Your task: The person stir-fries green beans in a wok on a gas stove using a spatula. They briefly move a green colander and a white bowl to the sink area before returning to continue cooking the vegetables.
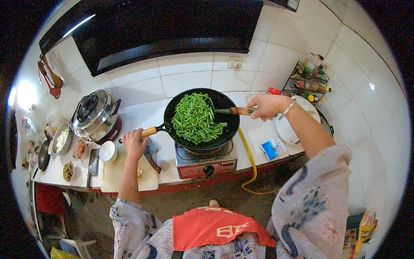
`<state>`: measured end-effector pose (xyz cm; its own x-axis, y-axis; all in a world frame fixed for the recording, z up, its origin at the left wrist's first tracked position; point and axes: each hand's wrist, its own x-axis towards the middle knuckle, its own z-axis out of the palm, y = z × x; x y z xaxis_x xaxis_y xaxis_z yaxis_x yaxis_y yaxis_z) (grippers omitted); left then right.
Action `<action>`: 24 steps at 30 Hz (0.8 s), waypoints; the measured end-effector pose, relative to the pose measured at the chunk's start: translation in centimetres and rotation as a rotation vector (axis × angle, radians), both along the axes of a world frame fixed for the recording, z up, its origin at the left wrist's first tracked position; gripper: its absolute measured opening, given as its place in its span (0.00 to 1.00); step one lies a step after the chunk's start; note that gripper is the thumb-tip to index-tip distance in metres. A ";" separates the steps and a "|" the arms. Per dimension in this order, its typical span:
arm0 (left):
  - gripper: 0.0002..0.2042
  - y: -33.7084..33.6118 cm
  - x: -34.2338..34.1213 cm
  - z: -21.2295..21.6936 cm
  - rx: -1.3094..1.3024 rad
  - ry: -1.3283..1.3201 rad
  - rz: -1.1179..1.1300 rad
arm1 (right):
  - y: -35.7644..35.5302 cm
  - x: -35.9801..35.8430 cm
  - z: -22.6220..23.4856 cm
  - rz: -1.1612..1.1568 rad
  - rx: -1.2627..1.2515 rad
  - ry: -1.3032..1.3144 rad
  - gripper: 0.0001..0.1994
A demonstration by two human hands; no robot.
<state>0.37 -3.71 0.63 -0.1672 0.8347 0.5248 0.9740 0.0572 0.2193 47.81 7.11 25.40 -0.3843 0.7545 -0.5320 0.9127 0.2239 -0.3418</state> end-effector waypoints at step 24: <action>0.21 0.0 -0.4 -0.4 0.012 0.037 0.004 | -9.6 -5.9 3.1 0.548 0.496 -0.284 0.26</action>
<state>-0.01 -3.70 0.22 -0.1509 0.8275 0.5407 0.9812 0.0588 0.1838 41.88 -2.52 28.47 -0.6694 0.6720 -0.3168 0.6659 0.7317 0.1451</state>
